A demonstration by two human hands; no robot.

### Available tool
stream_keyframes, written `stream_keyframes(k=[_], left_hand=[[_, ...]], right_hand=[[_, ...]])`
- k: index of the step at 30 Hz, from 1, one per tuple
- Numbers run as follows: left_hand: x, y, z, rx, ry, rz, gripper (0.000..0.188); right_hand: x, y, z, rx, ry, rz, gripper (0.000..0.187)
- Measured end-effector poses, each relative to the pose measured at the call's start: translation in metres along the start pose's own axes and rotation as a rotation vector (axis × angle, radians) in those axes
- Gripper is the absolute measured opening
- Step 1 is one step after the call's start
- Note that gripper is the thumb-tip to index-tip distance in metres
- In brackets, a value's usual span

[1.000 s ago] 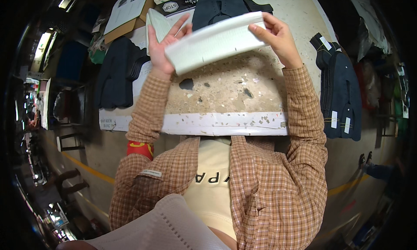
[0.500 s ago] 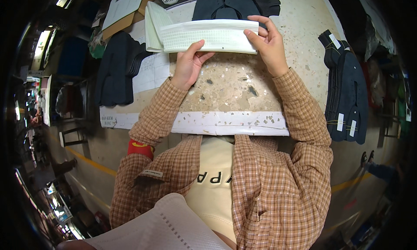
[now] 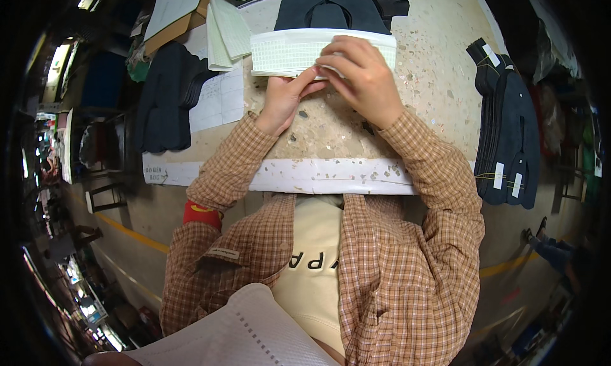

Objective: The person handles black carpet pieces and white foam inserts on a workbench. They pick up and align the pieces, insert foam into the carpet, and stack the assembled units. The person repeats this process for multiple items, organizing them into neat stacks.

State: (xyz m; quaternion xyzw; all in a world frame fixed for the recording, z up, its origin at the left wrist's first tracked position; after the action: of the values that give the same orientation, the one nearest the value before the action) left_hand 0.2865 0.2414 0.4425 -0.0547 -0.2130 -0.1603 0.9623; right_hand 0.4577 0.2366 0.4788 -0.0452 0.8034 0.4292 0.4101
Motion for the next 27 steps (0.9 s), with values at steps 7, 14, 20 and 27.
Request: stream_keyframes(k=[7, 14, 20, 27], left_hand=[[-0.001, -0.002, -0.002, 0.014, 0.002, -0.033, 0.029], [0.001, -0.004, -0.004, 0.051, 0.013, -0.018, 0.028], [0.001, -0.005, -0.006, 0.066, 0.018, -0.024, 0.027], [0.005, -0.007, -0.009, 0.037, 0.037, -0.002, 0.026]], right_hand=[[0.007, -0.009, 0.003, 0.18, 0.147, 0.023, 0.016], [0.011, -0.011, 0.001, 0.178, 0.161, 0.065, 0.014], [0.009, -0.012, -0.002, 0.15, 0.131, 0.077, 0.012], [0.01, -0.011, -0.005, 0.195, 0.184, 0.107, 0.02]])
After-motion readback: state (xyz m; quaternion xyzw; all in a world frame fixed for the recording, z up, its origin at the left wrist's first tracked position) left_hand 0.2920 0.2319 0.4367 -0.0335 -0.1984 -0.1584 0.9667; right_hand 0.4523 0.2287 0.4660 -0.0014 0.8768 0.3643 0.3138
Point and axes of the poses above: each hand's wrist, its own y-axis towards the middle knuckle, its own x-axis out of the palm, z = x × y, the point moved 1 cm from there along y, towards the middle knuckle, and after that the axes turned 7 degrees about -z, right-handed, at the moved point
